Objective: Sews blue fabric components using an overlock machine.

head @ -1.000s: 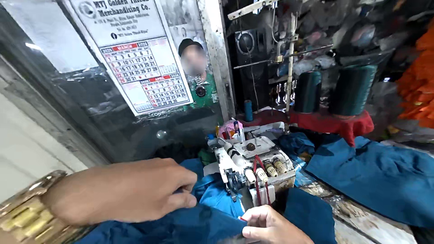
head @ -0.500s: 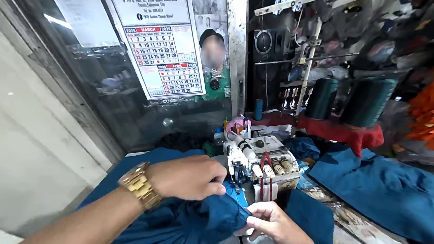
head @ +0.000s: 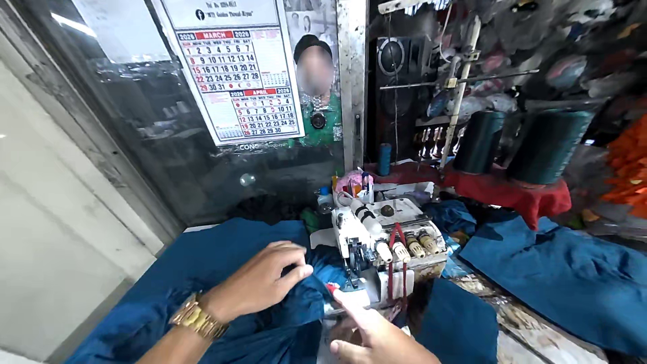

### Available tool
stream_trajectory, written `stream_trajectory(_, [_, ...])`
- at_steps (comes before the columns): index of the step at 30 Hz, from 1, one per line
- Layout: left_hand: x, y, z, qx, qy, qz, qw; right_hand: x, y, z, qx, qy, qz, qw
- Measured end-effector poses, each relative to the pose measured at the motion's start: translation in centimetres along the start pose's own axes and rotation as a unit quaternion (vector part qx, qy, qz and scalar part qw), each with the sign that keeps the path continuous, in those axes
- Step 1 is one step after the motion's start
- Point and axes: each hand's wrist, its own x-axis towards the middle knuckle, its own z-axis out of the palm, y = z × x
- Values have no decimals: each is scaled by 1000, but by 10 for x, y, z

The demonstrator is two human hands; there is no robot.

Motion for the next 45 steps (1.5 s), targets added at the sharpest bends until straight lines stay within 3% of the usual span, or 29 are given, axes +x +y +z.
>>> stream_trajectory(2, [-2,10,-21,51,-23,-23,998,7,-1,0,-2,-31,-18,999])
stream_trajectory(5, [-16,34,-46,43,-170,-33,984,-11,-5,5,80,-27,-24,996])
stream_trajectory(7, [-25,48,-26,-32,-234,12,972,-35,-4,4,139,70,18,988])
stream_trajectory(10, [-29,51,32,-120,-213,93,965,-48,1,-13,133,279,114,944])
stream_trajectory(15, [-54,34,41,-211,-161,93,960,-67,-7,-15,141,241,112,954])
stream_trajectory(18, [-65,33,67,-259,-79,74,960,-59,0,-5,212,326,107,915])
stream_trajectory(21, [-71,36,70,-321,-50,42,945,-53,-3,-6,195,393,105,893])
stream_trajectory(25, [-84,13,82,-330,-85,22,940,-57,6,-14,137,377,115,909])
stream_trajectory(30, [-87,12,86,-270,-52,11,961,-59,11,-14,129,348,136,919])
stream_trajectory(35, [-86,51,61,-263,-21,26,964,-58,-1,-6,62,364,56,928])
stream_trajectory(40, [-84,58,105,-165,-92,42,981,-63,8,17,-34,337,38,940])
stream_trajectory(45, [-83,99,90,-154,-33,69,985,-83,12,32,-35,310,-13,950])
